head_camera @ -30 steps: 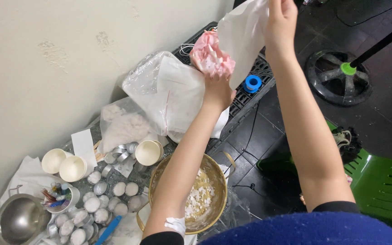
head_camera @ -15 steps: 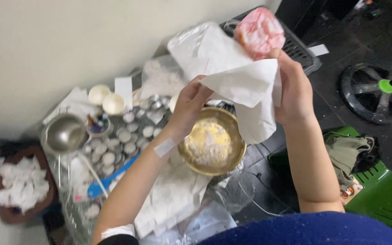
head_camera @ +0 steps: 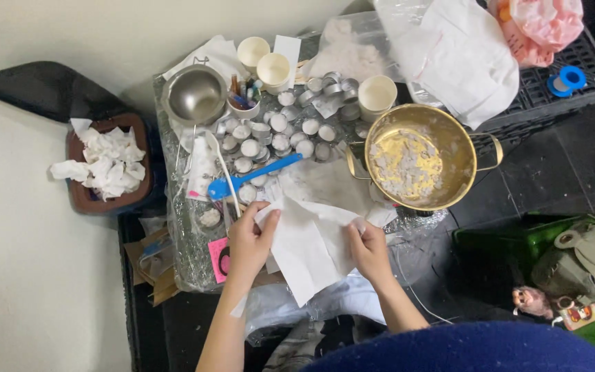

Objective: Preparing candle making materials by cutting wax and mixing ingredients in a bowl.

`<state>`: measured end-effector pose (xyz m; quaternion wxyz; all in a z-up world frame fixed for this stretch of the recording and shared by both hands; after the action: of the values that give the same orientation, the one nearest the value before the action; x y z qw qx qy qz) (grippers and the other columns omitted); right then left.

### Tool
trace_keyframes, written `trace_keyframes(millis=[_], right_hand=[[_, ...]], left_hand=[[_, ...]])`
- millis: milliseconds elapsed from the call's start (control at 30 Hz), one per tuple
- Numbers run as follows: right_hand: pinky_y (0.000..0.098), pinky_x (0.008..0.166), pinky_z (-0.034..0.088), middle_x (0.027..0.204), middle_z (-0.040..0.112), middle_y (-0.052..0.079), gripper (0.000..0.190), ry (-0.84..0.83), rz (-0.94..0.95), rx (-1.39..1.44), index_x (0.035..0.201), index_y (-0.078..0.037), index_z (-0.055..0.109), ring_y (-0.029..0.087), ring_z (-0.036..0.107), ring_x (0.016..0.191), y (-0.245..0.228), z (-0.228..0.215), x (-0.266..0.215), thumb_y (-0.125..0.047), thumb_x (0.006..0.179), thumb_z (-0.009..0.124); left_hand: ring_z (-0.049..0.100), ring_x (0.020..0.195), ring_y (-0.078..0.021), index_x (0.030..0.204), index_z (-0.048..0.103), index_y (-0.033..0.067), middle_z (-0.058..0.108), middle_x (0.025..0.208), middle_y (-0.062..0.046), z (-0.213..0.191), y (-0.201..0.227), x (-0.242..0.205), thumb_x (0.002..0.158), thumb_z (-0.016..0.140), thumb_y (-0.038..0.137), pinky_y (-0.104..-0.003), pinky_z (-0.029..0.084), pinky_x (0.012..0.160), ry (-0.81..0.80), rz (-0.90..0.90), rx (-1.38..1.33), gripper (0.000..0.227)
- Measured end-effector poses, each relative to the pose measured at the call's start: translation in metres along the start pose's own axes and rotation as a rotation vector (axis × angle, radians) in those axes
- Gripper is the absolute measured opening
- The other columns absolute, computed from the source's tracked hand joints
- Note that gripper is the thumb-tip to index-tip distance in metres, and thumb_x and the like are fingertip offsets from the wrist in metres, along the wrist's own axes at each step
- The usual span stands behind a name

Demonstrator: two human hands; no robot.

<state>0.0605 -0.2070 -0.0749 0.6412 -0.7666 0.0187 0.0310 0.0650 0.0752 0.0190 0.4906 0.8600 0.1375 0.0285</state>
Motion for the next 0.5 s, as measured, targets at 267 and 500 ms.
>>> trace_keyframes(millis=[267,500], right_hand=[[0.0458,0.054,0.045,0.059,0.060,0.017,0.042,0.197,-0.065,-0.695,0.085,0.000,0.066,0.032,0.058,0.056,-0.024,0.006,0.051,-0.037,0.105,0.066],[0.0564,0.069,0.054,0.115,0.067,0.029,0.065,0.229,0.133,-0.958,0.154,-0.009,0.035,0.049,0.069,0.082,-0.068,0.030,0.031,-0.024,0.096,0.060]], left_hand=[[0.062,0.105,-0.0228,0.136,0.058,0.0090,0.062,0.131,-0.011,0.029,0.017,0.002,0.097,0.066,0.031,-0.043,0.050,0.094,0.177,0.381,0.276,0.046],[0.022,0.150,-0.0399,0.148,0.045,-0.0009,0.029,0.159,-0.025,0.108,0.006,-0.043,0.090,0.067,0.041,-0.062,0.018,0.117,-0.058,0.433,0.547,0.075]])
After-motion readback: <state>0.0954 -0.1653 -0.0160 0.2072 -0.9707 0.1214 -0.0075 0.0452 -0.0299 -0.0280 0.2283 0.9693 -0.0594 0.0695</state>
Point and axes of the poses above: each hand's wrist, its own x-axis towards the middle knuckle, its own z-axis out of the palm, y = z × x, the point moved 8 cm from there along x, towards the middle knuckle
